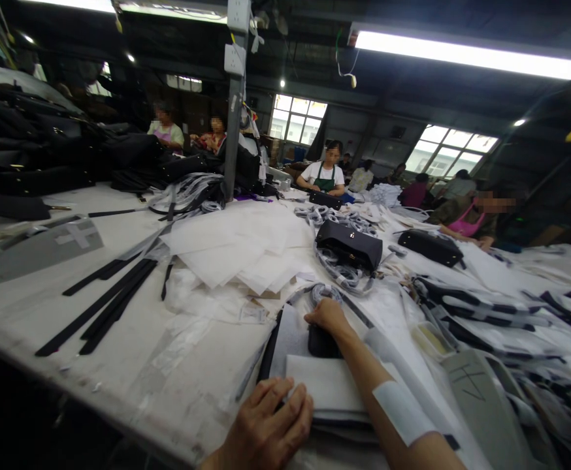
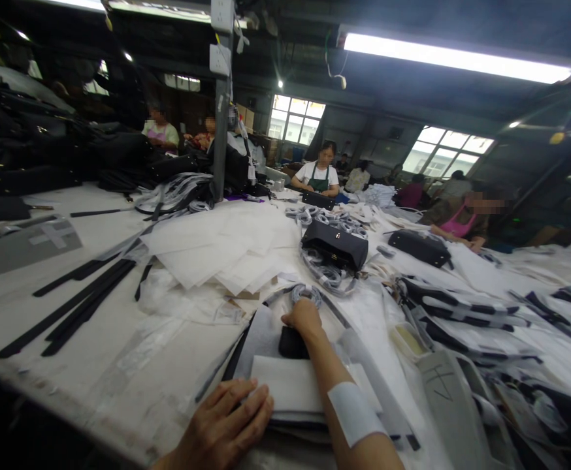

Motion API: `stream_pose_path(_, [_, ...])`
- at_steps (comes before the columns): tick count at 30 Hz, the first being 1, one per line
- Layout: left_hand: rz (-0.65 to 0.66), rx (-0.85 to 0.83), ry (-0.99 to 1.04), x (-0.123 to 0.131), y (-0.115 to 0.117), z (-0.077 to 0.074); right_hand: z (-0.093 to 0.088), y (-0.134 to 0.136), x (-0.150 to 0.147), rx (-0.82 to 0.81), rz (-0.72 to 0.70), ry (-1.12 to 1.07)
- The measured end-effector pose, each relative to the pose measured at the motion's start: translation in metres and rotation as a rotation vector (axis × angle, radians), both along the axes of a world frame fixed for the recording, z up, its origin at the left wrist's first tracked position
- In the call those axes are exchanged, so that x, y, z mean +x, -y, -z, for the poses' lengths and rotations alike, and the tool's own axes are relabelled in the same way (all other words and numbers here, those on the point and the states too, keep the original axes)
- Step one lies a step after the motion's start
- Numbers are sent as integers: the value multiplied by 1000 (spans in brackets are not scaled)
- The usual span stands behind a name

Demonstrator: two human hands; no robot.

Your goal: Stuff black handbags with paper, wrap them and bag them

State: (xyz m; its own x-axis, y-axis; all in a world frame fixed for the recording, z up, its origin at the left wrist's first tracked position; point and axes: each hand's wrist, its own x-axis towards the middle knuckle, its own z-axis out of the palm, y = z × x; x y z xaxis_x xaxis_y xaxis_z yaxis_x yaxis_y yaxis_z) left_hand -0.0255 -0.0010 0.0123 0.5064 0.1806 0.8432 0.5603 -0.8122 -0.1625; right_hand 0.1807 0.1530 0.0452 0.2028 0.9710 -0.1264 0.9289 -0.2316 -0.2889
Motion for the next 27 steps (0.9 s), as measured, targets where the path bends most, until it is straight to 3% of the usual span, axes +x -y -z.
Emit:
stream_pose_path(7, [5, -42, -25, -1, 2, 4, -3, 2, -1, 16, 102, -362])
stream_pose_path(16, [-14, -49, -26, -2, 3, -1, -16, 14, -17, -17, 178, -942])
stream_pose_path(22, [-17, -41, -5, 1, 1, 9, -29, 19, -27, 97, 148, -1029])
stream_pose_path(27, [-20, -44, -22, 4, -2, 8, -36, 23, -40, 286, 32, -899])
